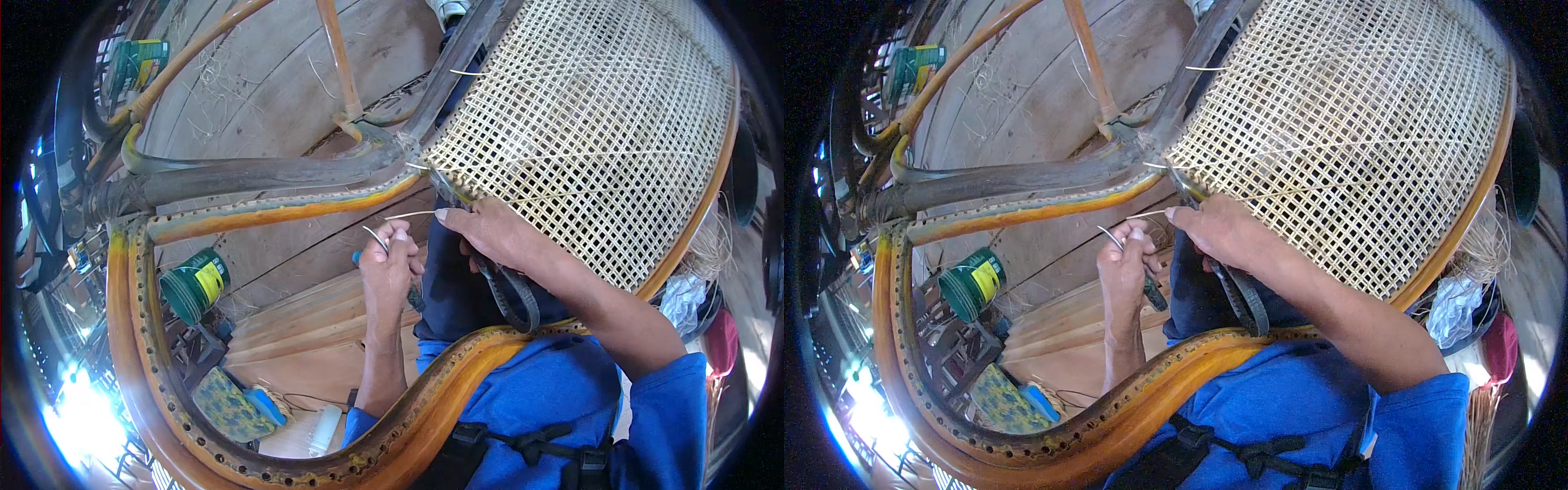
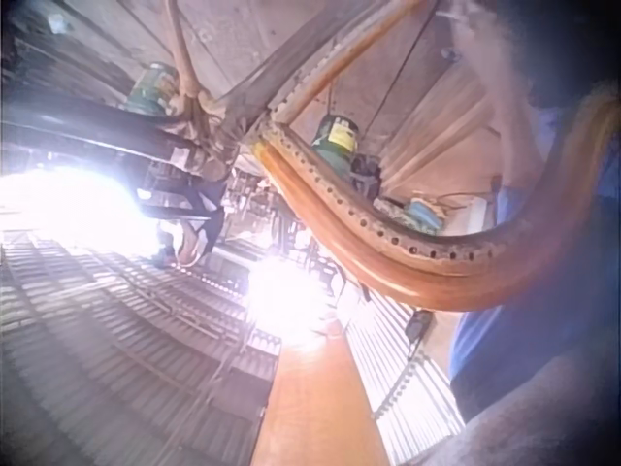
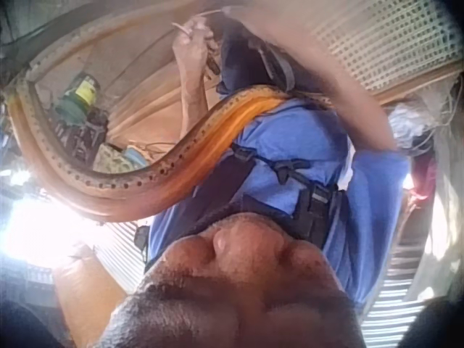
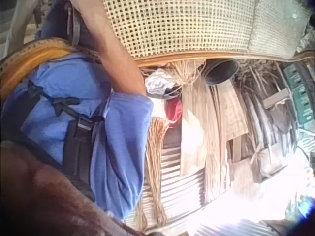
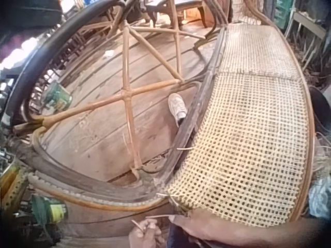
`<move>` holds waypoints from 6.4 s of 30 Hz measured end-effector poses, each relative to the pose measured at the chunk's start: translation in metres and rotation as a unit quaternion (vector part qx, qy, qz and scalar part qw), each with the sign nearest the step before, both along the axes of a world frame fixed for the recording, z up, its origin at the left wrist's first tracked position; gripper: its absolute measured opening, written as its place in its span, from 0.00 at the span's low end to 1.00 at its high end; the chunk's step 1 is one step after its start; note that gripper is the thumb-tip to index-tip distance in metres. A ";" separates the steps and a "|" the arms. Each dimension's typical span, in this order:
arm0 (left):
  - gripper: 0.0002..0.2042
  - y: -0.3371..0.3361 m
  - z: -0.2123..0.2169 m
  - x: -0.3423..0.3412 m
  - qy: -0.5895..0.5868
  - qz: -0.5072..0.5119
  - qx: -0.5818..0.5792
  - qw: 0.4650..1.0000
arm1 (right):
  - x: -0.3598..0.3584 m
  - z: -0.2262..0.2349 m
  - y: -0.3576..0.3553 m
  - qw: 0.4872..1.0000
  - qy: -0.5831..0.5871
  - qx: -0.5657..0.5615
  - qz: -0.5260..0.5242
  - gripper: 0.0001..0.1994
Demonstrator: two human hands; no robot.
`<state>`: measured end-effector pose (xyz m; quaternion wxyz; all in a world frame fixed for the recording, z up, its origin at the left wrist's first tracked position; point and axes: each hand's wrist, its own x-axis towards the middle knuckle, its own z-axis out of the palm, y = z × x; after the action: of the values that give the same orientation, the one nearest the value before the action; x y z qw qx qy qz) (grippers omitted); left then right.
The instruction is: Repairing and weaving the rattan mesh on a wooden chair frame.
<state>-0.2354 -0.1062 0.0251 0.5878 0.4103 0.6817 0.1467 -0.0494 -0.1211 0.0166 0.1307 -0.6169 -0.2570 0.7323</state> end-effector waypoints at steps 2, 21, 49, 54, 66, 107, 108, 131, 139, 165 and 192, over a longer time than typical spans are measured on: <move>0.11 -0.007 -0.012 -0.008 -0.062 0.030 -0.047 0.996 | -0.002 -0.002 0.000 1.000 -0.004 -0.007 -0.008 0.28; 0.07 -0.024 -0.037 -0.056 -0.210 0.209 -0.116 0.948 | 0.021 0.037 0.003 0.999 0.021 0.046 -0.008 0.20; 0.13 -0.274 0.035 0.272 -0.155 -0.841 0.171 0.489 | 0.081 0.019 -0.451 0.872 -0.377 -0.058 -0.306 0.28; 0.15 -0.282 0.018 0.259 -0.132 -0.843 0.185 0.488 | 0.064 0.008 -0.460 0.851 -0.491 -0.104 -0.154 0.21; 0.19 -0.119 0.113 0.184 -0.058 -0.764 0.241 0.596 | 0.175 0.076 -0.178 0.802 -0.403 0.422 -0.129 0.09; 0.16 0.037 -0.014 0.244 -0.235 -0.675 0.022 0.699 | 0.172 0.156 -0.095 0.862 -0.376 0.290 -0.177 0.09; 0.15 0.046 -0.015 0.235 -0.240 -0.643 -0.018 0.727 | 0.161 0.142 -0.089 0.859 -0.418 0.289 -0.060 0.09; 0.08 0.045 0.005 0.215 0.062 -0.793 0.296 0.530 | 0.128 0.031 -0.079 0.860 -0.494 0.082 0.095 0.11; 0.07 0.035 -0.015 0.183 -0.016 -0.664 0.401 0.631 | 0.116 0.026 -0.079 0.831 -0.531 0.137 0.100 0.09; 0.06 0.059 0.016 0.194 0.102 -0.767 0.297 0.559 | 0.108 0.017 -0.089 0.825 -0.486 0.287 -0.041 0.03; 0.16 0.069 -0.004 0.152 0.100 -0.678 0.302 0.663 | 0.115 0.023 -0.070 0.816 -0.494 0.259 0.153 0.03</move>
<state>-0.0830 -0.0367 0.0211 0.2970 0.9261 0.1883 -0.1369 0.0659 -0.1914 0.0397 0.0273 -0.7919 -0.5580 0.2466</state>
